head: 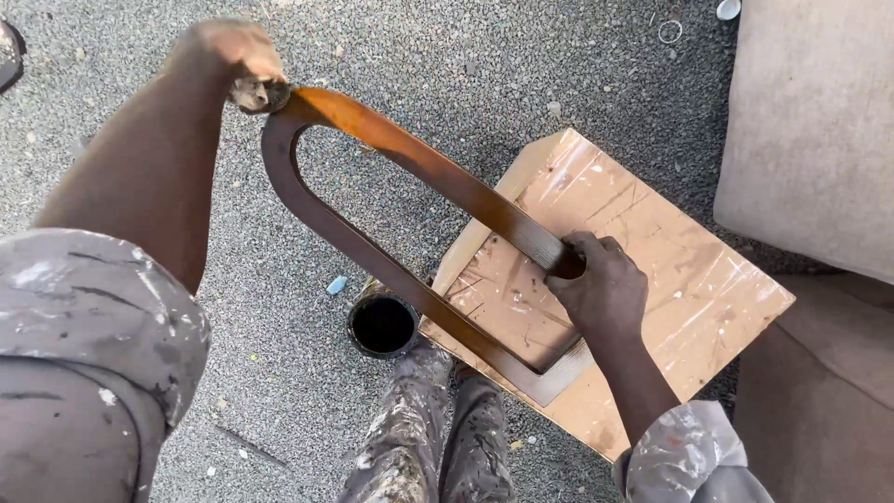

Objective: Applying dark wood stain to a curved furniture frame component using a rag.

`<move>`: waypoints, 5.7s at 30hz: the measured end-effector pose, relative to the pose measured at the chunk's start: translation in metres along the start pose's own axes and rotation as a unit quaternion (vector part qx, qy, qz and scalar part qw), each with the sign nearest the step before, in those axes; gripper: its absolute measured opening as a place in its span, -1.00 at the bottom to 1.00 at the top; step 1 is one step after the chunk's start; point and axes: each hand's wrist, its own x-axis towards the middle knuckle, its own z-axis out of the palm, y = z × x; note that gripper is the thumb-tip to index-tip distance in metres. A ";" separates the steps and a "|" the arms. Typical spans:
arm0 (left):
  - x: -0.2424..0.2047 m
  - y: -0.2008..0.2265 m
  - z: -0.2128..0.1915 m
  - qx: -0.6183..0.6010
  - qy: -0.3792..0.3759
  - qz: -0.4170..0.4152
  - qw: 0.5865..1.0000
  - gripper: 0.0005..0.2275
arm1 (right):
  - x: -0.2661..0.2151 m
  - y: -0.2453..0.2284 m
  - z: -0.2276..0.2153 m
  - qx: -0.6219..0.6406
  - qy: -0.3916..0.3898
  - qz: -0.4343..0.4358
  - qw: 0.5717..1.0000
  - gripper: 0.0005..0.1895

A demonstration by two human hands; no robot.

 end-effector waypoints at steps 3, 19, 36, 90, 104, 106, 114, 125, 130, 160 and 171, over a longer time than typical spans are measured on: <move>-0.036 -0.027 0.020 -0.227 -0.064 -0.141 0.962 -0.70 | -0.001 -0.003 -0.001 -0.011 -0.007 0.003 1.000 -0.45; -0.259 0.148 0.251 -0.799 0.012 -0.315 0.512 -0.86 | -0.009 -0.006 -0.002 0.001 0.040 -0.062 0.997 -0.44; -0.215 0.065 0.199 -0.160 0.345 0.166 0.910 -0.81 | -0.010 0.005 0.012 -0.021 0.062 -0.047 0.997 -0.40; -0.335 0.052 0.444 -0.506 -0.047 -0.052 0.860 -0.69 | -0.127 -0.167 0.095 0.497 0.111 0.640 0.575 -0.43; -0.236 0.075 0.495 -0.531 0.129 -0.118 0.829 -0.65 | -0.164 -0.245 0.126 0.467 -0.158 0.527 0.692 -0.64; -0.194 0.095 0.517 -0.530 0.109 -0.145 0.828 -0.73 | -0.172 -0.216 0.183 0.304 -0.259 0.506 0.765 -0.13; -0.019 0.146 0.710 -0.377 0.011 -0.115 0.919 -0.78 | -0.140 -0.151 0.306 0.356 -0.333 0.441 0.754 -0.02; -0.075 0.087 0.610 -0.404 -0.122 -0.140 0.896 -0.62 | -0.142 -0.160 0.278 0.547 -0.253 0.542 0.586 -0.10; -0.159 0.051 0.534 -0.598 -0.176 -0.120 0.773 -0.78 | -0.169 -0.133 0.250 0.457 -0.314 0.493 0.671 -0.37; -0.336 0.162 0.288 -0.882 -0.122 -0.002 0.454 -0.76 | -0.148 0.085 0.002 -0.131 -0.056 -0.090 0.986 0.00; -0.370 0.153 0.357 -0.932 -0.057 -0.110 0.340 -0.82 | -0.161 0.066 0.009 -0.132 -0.242 0.029 0.961 0.13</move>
